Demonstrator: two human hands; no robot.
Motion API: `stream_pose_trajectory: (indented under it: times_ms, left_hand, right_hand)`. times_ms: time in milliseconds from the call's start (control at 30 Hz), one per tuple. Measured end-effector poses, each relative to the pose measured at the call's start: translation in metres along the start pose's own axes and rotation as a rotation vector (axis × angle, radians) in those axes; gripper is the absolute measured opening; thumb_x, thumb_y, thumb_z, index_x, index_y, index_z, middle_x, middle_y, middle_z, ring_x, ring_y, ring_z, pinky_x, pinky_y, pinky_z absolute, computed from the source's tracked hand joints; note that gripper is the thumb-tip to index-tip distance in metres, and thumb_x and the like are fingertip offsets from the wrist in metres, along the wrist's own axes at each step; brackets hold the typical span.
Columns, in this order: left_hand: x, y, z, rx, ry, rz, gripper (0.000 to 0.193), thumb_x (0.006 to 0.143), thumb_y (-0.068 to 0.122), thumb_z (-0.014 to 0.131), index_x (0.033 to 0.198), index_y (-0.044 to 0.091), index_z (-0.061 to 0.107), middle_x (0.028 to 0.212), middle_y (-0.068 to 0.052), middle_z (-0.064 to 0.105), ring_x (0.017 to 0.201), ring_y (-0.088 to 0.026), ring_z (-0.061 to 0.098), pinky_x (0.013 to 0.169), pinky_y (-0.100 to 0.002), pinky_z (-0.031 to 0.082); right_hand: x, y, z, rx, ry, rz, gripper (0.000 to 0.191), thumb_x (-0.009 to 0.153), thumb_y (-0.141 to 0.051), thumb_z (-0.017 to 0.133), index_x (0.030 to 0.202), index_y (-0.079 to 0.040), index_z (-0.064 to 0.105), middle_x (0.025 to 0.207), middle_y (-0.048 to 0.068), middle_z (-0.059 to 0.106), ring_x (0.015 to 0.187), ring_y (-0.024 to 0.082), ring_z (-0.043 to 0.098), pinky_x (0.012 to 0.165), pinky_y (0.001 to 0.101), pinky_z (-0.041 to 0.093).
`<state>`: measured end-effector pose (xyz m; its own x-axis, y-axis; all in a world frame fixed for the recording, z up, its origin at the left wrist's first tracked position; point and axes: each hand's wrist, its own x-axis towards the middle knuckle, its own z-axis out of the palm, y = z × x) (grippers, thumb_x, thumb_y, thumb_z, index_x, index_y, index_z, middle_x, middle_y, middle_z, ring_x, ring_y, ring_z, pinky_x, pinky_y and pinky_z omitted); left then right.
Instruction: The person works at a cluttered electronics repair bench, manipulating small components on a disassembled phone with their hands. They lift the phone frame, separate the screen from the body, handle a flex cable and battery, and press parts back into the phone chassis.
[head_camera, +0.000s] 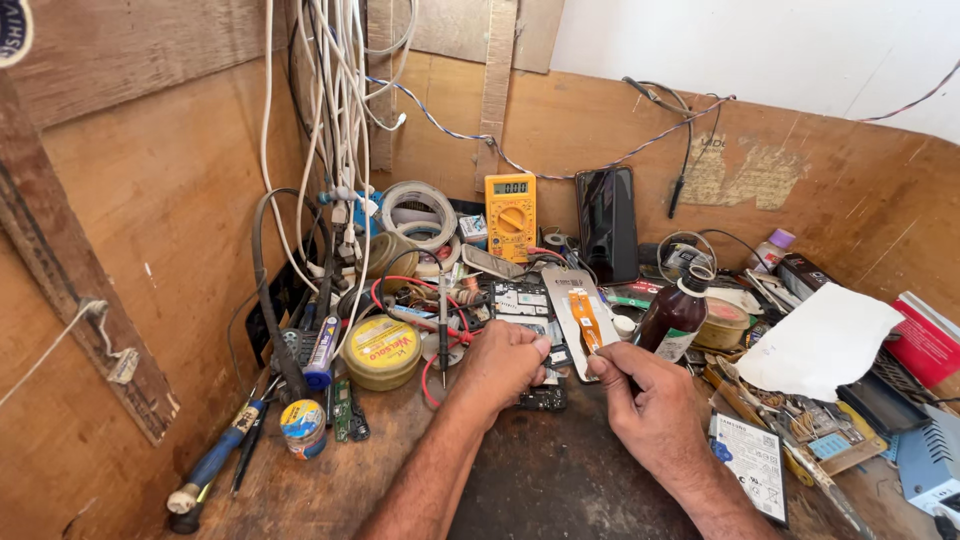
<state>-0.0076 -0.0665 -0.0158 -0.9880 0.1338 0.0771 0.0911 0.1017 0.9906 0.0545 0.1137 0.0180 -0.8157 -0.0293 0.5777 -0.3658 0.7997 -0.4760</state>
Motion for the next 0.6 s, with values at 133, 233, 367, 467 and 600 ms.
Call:
stream_pose_trajectory:
  times_ms: [133, 233, 367, 467, 600]
  left_hand:
    - [-0.004, 0.004, 0.004, 0.328, 0.126, 0.053, 0.035, 0.089, 0.029, 0.068, 0.067, 0.003, 0.072, 0.06, -0.013, 0.069, 0.057, -0.024, 0.067, 0.061, -0.043, 0.049]
    - [-0.008, 0.008, 0.007, 0.359, 0.197, 0.099, 0.03, 0.088, 0.029, 0.069, 0.074, 0.002, 0.071, 0.067, -0.02, 0.067, 0.066, -0.036, 0.068, 0.063, -0.049, 0.049]
    - [-0.01, 0.013, 0.007, 0.379, 0.204, 0.079, 0.029, 0.089, 0.029, 0.067, 0.08, 0.002, 0.074, 0.074, -0.023, 0.069, 0.075, -0.04, 0.071, 0.069, -0.05, 0.051]
    - [-0.012, 0.015, 0.008, 0.379, 0.229, 0.082, 0.025, 0.088, 0.028, 0.068, 0.087, 0.005, 0.077, 0.08, -0.023, 0.072, 0.082, -0.039, 0.072, 0.074, -0.05, 0.053]
    - [-0.012, 0.014, 0.009, 0.408, 0.222, 0.059, 0.025, 0.088, 0.028, 0.069, 0.091, 0.005, 0.078, 0.085, -0.023, 0.072, 0.086, -0.04, 0.072, 0.077, -0.051, 0.054]
  right_hand:
    - [0.0, 0.004, -0.001, 0.027, -0.035, -0.04, 0.018, 0.09, -0.026, 0.071, 0.093, -0.01, 0.076, 0.071, 0.008, 0.074, 0.057, 0.021, 0.071, 0.054, 0.0355, 0.055]
    - [0.0, 0.005, -0.001, 0.004, -0.078, -0.05, 0.018, 0.09, -0.027, 0.072, 0.093, -0.01, 0.076, 0.071, 0.009, 0.073, 0.059, 0.024, 0.071, 0.056, 0.037, 0.055]
    - [0.0, 0.005, -0.002, -0.034, -0.119, -0.065, 0.017, 0.089, -0.025, 0.072, 0.091, -0.008, 0.076, 0.071, 0.011, 0.072, 0.061, 0.028, 0.07, 0.057, 0.0404, 0.052]
    - [0.001, 0.003, 0.0, -0.041, -0.133, -0.064, 0.017, 0.089, -0.024, 0.072, 0.09, -0.008, 0.075, 0.072, 0.011, 0.072, 0.062, 0.028, 0.071, 0.058, 0.0411, 0.052]
    - [0.0, 0.004, 0.001, -0.046, -0.132, -0.077, 0.016, 0.088, -0.022, 0.072, 0.091, -0.007, 0.075, 0.074, 0.012, 0.073, 0.065, 0.029, 0.072, 0.059, 0.0416, 0.053]
